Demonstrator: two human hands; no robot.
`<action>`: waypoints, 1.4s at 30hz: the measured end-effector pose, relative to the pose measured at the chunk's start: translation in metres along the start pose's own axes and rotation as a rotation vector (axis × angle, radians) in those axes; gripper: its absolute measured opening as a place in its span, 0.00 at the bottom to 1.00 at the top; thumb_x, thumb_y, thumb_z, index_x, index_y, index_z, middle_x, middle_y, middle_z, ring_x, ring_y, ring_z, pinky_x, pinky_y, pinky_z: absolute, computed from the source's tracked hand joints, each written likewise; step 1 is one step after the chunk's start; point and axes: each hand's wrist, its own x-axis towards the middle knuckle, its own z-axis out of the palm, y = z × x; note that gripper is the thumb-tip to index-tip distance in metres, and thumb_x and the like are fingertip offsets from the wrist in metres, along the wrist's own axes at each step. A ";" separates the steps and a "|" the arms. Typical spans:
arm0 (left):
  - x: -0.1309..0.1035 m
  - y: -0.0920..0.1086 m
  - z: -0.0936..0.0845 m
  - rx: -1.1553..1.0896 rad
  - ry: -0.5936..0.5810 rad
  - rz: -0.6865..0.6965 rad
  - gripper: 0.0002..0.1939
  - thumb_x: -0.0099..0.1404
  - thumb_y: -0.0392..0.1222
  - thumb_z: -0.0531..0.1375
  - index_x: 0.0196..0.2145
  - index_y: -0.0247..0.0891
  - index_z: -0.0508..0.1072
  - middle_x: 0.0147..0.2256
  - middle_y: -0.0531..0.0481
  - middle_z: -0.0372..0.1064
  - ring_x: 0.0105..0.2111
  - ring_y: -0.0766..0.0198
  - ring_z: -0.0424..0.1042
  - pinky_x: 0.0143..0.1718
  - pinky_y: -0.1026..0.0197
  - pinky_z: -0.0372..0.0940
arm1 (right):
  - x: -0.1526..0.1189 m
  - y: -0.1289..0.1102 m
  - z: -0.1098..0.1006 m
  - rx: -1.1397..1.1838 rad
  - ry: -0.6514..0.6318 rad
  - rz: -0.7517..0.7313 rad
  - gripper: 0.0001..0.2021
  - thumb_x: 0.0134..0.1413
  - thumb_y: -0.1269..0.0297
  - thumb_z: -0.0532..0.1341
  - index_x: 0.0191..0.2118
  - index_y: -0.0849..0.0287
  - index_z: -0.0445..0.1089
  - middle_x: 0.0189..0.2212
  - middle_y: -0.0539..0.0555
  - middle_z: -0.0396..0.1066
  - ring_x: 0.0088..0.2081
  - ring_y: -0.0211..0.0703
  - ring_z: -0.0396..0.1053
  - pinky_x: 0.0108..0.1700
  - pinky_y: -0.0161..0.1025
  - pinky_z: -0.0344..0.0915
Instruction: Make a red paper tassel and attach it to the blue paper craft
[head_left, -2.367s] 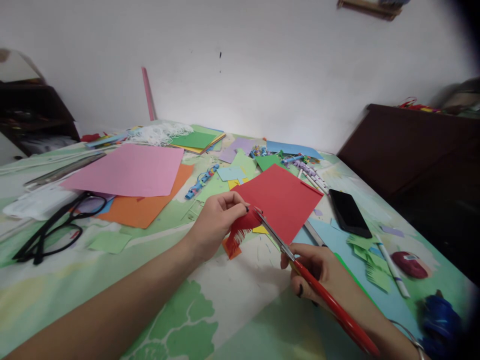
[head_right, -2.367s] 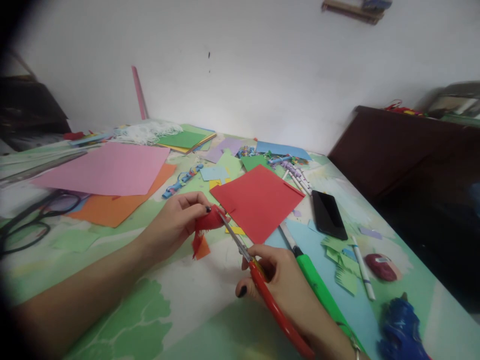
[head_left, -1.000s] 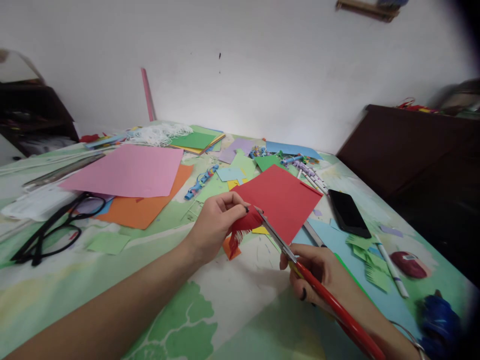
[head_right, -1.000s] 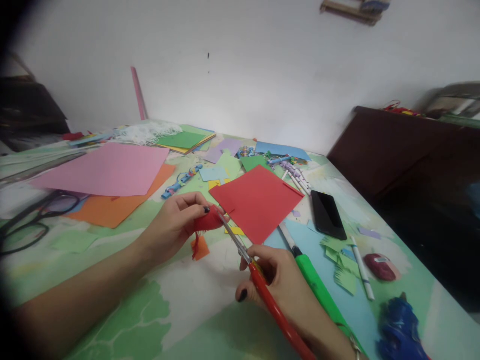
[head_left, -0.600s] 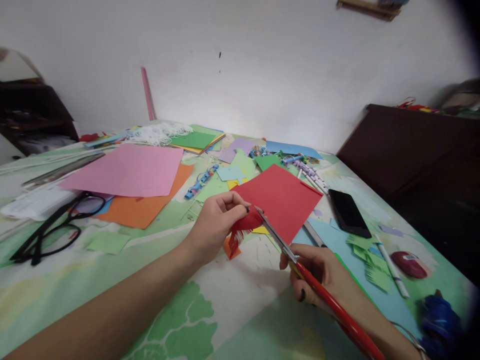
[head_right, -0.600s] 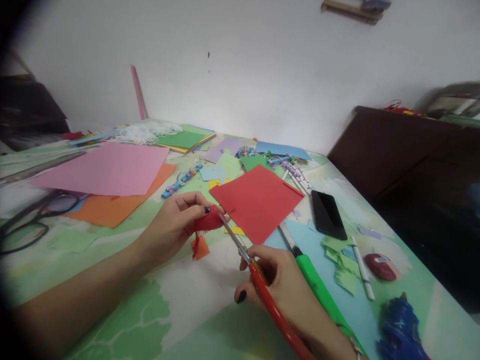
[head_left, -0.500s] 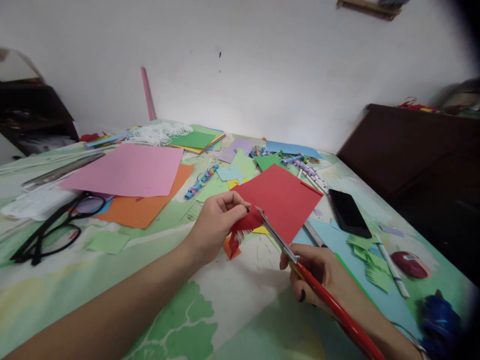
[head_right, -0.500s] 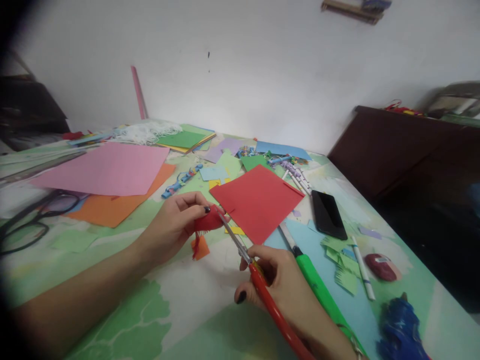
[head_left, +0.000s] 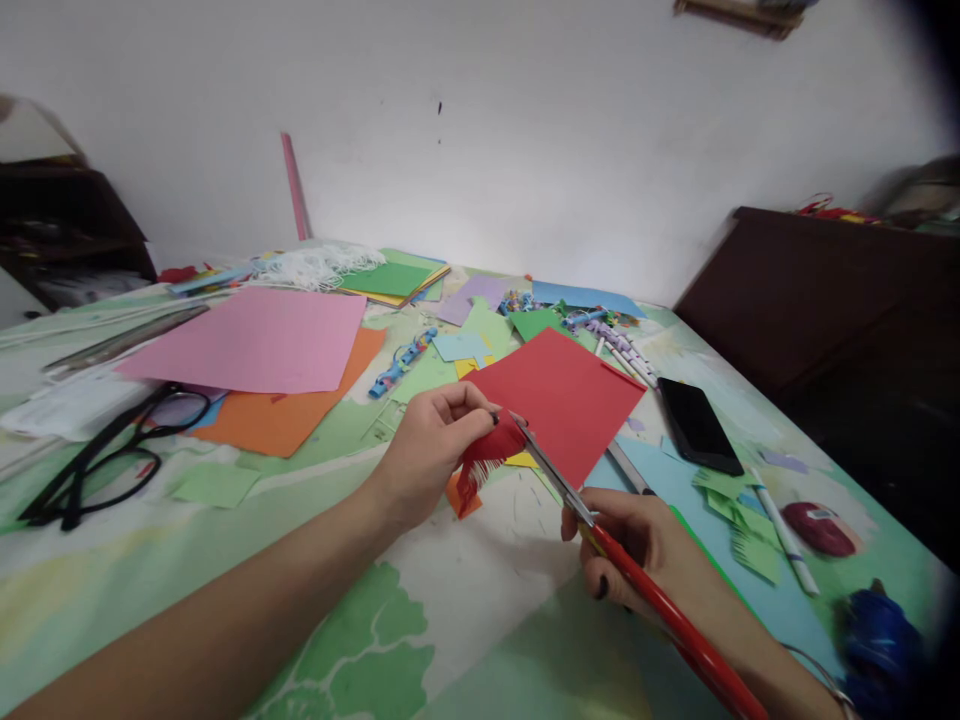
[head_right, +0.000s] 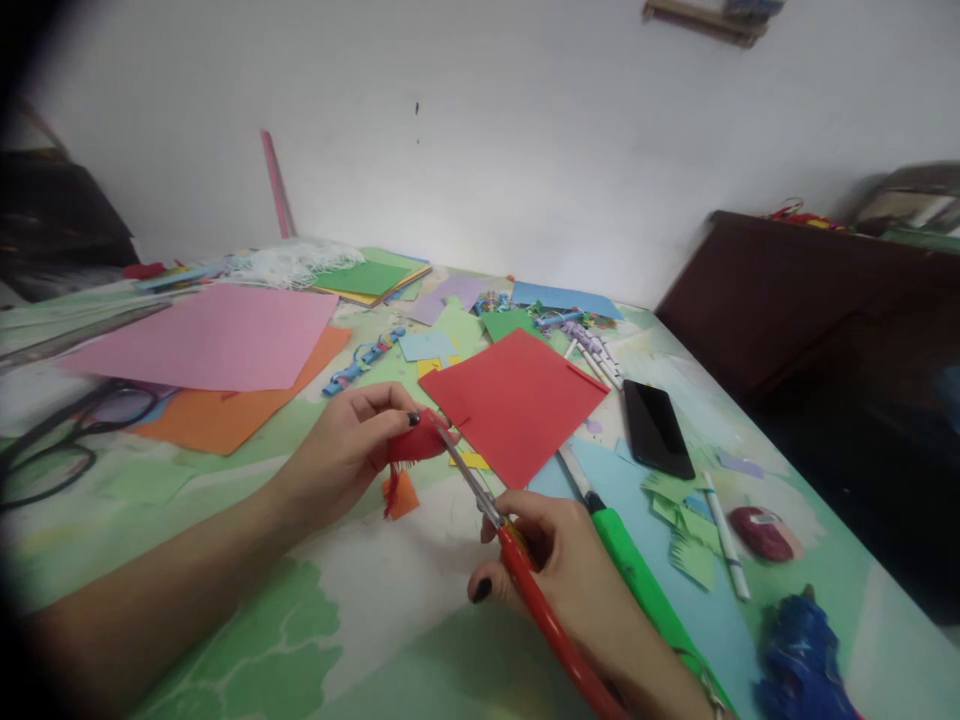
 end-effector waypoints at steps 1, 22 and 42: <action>0.000 0.000 0.000 -0.002 -0.001 -0.008 0.06 0.50 0.37 0.62 0.21 0.37 0.67 0.21 0.53 0.67 0.26 0.62 0.73 0.33 0.57 0.70 | 0.000 0.000 0.000 0.004 0.000 0.003 0.08 0.44 0.67 0.64 0.30 0.60 0.64 0.18 0.44 0.59 0.21 0.32 0.53 0.24 0.30 0.52; 0.002 -0.002 -0.002 0.015 0.000 -0.030 0.05 0.50 0.37 0.61 0.23 0.37 0.66 0.22 0.52 0.68 0.28 0.61 0.73 0.32 0.59 0.68 | 0.002 0.000 0.001 -0.005 0.026 0.029 0.07 0.40 0.67 0.63 0.27 0.60 0.64 0.17 0.45 0.60 0.21 0.33 0.51 0.22 0.32 0.47; 0.001 -0.002 -0.002 0.031 0.003 -0.029 0.05 0.50 0.37 0.61 0.23 0.36 0.67 0.22 0.52 0.67 0.29 0.61 0.73 0.32 0.59 0.67 | 0.001 -0.003 0.002 -0.046 0.035 0.073 0.08 0.40 0.64 0.63 0.28 0.60 0.64 0.17 0.45 0.61 0.19 0.31 0.48 0.20 0.30 0.45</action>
